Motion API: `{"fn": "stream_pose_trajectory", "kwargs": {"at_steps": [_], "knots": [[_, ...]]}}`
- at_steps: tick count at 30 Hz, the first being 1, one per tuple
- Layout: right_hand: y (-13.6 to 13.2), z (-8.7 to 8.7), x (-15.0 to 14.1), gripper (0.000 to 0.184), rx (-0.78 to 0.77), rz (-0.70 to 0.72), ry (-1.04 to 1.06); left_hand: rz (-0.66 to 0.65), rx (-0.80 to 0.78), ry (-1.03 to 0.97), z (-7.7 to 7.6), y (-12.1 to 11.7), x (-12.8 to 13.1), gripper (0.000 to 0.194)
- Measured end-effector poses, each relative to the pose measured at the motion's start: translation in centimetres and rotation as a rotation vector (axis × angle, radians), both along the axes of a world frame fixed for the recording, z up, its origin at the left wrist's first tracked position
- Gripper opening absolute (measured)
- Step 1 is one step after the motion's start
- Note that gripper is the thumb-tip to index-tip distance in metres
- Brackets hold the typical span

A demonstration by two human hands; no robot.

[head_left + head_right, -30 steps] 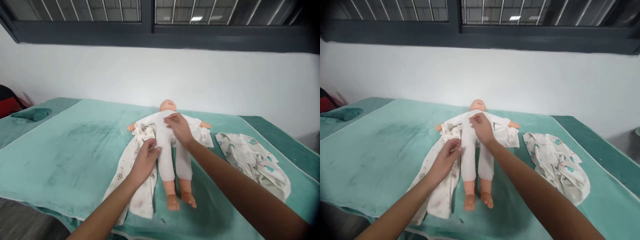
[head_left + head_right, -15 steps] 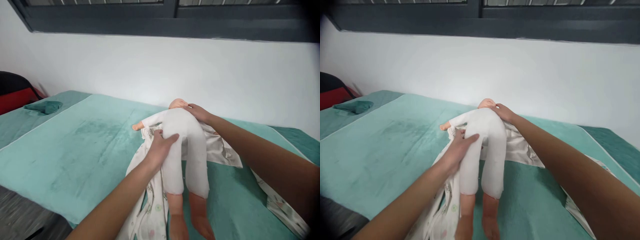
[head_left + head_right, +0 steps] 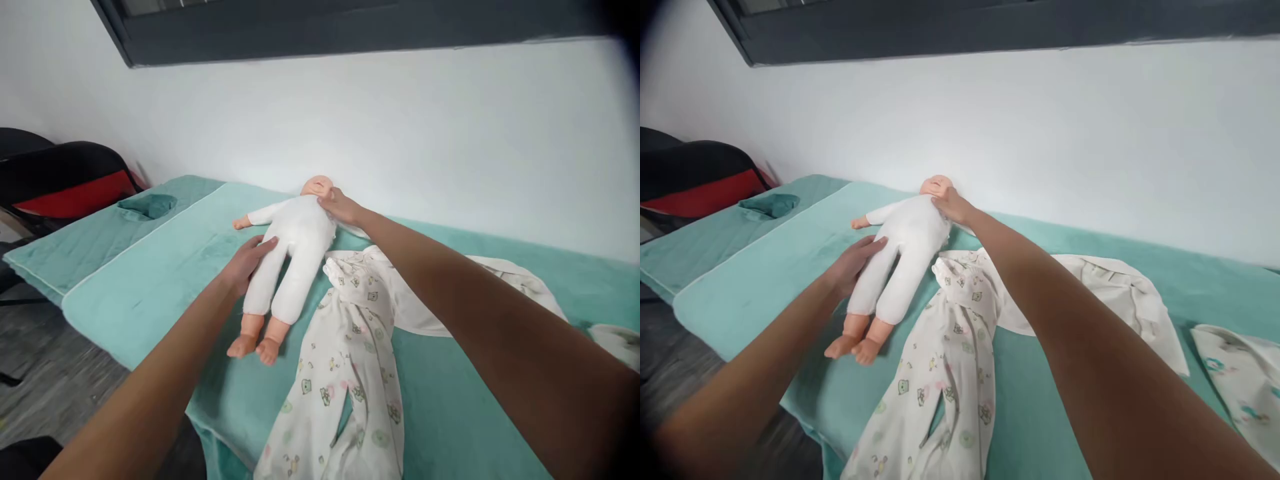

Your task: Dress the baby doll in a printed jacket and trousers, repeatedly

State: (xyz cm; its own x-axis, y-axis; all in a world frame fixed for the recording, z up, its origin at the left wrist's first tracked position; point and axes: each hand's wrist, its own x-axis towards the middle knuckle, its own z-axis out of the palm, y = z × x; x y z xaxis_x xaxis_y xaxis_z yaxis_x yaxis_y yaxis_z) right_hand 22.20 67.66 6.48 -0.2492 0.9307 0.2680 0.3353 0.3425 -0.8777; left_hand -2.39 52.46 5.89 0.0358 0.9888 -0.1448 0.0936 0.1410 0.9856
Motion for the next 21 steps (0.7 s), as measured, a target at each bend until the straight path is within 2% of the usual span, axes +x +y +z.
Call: {"fn": "stream_pose_trajectory", "kwargs": {"at_steps": [2, 4, 5, 6, 8, 9, 10, 12, 14, 17, 19, 21], "knots": [[-0.5, -0.7, 1.5, 0.062, -0.011, -0.041, -0.212, 0.128, 0.149, 0.362, -0.1, -0.5, -0.1, 0.056], [-1.8, -1.2, 4.8, 0.055, -0.031, -0.176, -0.484, 0.172, 0.425, 0.769, 0.3, -2.0, 0.9, 0.049], [-2.8, -1.3, 7.0, 0.050, -0.048, -0.256, -0.568, 0.101, 0.575, 0.924, 0.4, -3.0, 1.8, 0.048], [-4.0, -1.4, 9.4, 0.047, -0.071, -0.311, -0.621, -0.027, 0.704, 1.030, 0.5, -4.1, 2.8, 0.051], [-7.0, -1.6, 14.2, 0.042, -0.125, -0.388, -0.723, -0.347, 0.868, 1.118, 0.2, -6.4, 5.1, 0.058], [-8.6, -1.7, 16.3, 0.040, -0.159, -0.399, -0.766, -0.462, 0.910, 1.135, -0.2, -7.3, 6.3, 0.060], [-10.3, -1.8, 18.1, 0.038, -0.189, -0.393, -0.805, -0.545, 0.937, 1.149, -0.6, -8.1, 7.4, 0.060], [-13.8, -1.7, 20.3, 0.035, -0.186, -0.316, -0.892, -0.611, 0.973, 1.167, -1.2, -9.2, 9.7, 0.051], [-17.3, -1.4, 20.6, 0.030, -0.111, -0.217, -0.964, -0.599, 1.002, 1.159, -1.1, -9.8, 12.0, 0.038], [-23.1, 0.0, 18.4, 0.029, 0.059, -0.159, -0.968, -0.490, 1.081, 1.126, 0.3, -10.7, 15.7, 0.028], [-27.4, 1.4, 16.4, 0.033, 0.270, -0.055, -0.995, -0.419, 1.132, 1.121, 1.3, -11.3, 17.9, 0.030], [-31.4, 2.8, 15.0, 0.032, 0.340, 0.016, -1.028, -0.416, 1.122, 1.139, 2.0, -11.7, 19.7, 0.037]]}}
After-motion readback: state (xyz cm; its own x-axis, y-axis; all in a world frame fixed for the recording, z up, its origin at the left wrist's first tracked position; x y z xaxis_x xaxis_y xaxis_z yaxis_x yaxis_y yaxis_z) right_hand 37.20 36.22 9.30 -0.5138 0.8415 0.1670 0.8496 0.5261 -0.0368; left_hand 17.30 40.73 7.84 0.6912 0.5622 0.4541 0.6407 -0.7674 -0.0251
